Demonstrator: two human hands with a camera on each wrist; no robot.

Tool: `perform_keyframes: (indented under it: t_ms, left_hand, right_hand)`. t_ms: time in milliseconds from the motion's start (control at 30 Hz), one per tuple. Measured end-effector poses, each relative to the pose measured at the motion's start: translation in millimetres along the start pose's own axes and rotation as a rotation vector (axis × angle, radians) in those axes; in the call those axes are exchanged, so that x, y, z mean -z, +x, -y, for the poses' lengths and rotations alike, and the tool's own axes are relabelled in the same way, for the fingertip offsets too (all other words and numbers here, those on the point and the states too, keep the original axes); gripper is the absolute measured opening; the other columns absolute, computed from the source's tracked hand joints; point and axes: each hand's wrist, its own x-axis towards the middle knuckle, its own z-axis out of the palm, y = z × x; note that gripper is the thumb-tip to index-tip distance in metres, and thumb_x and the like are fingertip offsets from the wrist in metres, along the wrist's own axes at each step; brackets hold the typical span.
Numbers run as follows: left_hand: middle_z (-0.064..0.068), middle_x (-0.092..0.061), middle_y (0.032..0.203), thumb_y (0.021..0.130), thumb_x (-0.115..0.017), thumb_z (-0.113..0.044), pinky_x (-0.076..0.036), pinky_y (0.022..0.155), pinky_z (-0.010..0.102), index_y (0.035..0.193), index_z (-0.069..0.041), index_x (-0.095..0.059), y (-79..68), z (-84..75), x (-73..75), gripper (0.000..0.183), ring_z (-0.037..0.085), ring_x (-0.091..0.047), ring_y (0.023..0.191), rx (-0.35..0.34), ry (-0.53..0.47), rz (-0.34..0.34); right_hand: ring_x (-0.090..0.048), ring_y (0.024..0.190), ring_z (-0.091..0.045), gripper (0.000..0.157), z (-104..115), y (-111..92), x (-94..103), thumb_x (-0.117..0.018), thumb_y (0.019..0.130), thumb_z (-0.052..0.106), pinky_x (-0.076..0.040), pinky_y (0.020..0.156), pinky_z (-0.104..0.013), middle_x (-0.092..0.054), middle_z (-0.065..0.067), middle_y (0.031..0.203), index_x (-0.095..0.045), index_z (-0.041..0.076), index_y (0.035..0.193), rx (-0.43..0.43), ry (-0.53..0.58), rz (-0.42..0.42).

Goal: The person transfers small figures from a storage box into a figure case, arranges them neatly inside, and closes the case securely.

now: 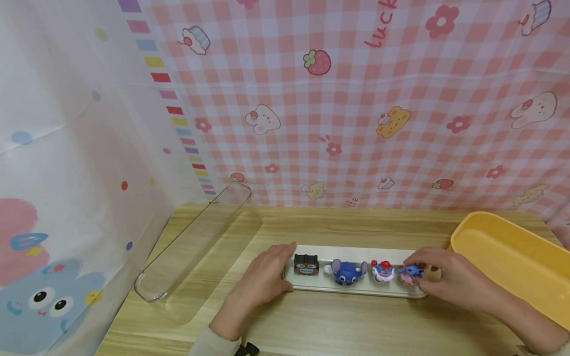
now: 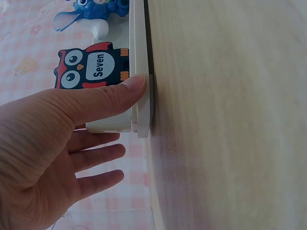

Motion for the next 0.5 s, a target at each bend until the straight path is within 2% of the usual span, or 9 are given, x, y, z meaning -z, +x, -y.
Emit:
perform_keyframes:
  t_ms: [233, 367, 500]
  left_hand:
    - [0.016, -0.059, 0.147, 0.073, -0.097, -0.015, -0.047, 0.112, 0.047, 0.154, 0.001, -0.048, -0.2, -0.3, 0.2, 0.096, 0.032, -0.055, 0.135, 0.001, -0.001, -0.002]
    - [0.017, -0.059, 0.147, 0.073, -0.097, -0.015, -0.047, 0.113, 0.047, 0.154, 0.002, -0.047, -0.5, 0.0, -0.2, 0.096, 0.032, -0.055, 0.135, 0.003, -0.003, 0.001]
    - [0.017, -0.059, 0.147, 0.073, -0.097, -0.015, -0.047, 0.113, 0.048, 0.154, 0.001, -0.047, -0.3, 0.6, -0.2, 0.096, 0.032, -0.055, 0.136, 0.006, -0.003, 0.004]
  right_hand:
    - [-0.061, 0.083, 0.001, 0.051, -1, -1, 5.1, -0.094, 0.066, 0.000, -0.054, 0.062, -0.023, -0.073, 0.008, 0.102, -0.075, 0.015, 0.111, -0.007, -0.029, -0.011]
    - [-0.062, 0.085, -0.003, 0.058, 0, -2, 11.4, -0.094, 0.063, -0.001, -0.054, 0.064, -0.022, -0.073, 0.006, 0.103, -0.074, 0.016, 0.114, -0.012, -0.058, -0.046]
    - [-0.060, 0.082, -0.002, 0.065, -2, -4, 15.2, -0.096, 0.057, -0.002, -0.047, 0.060, -0.016, -0.072, 0.001, 0.103, -0.072, 0.012, 0.116, 0.020, -0.064, -0.096]
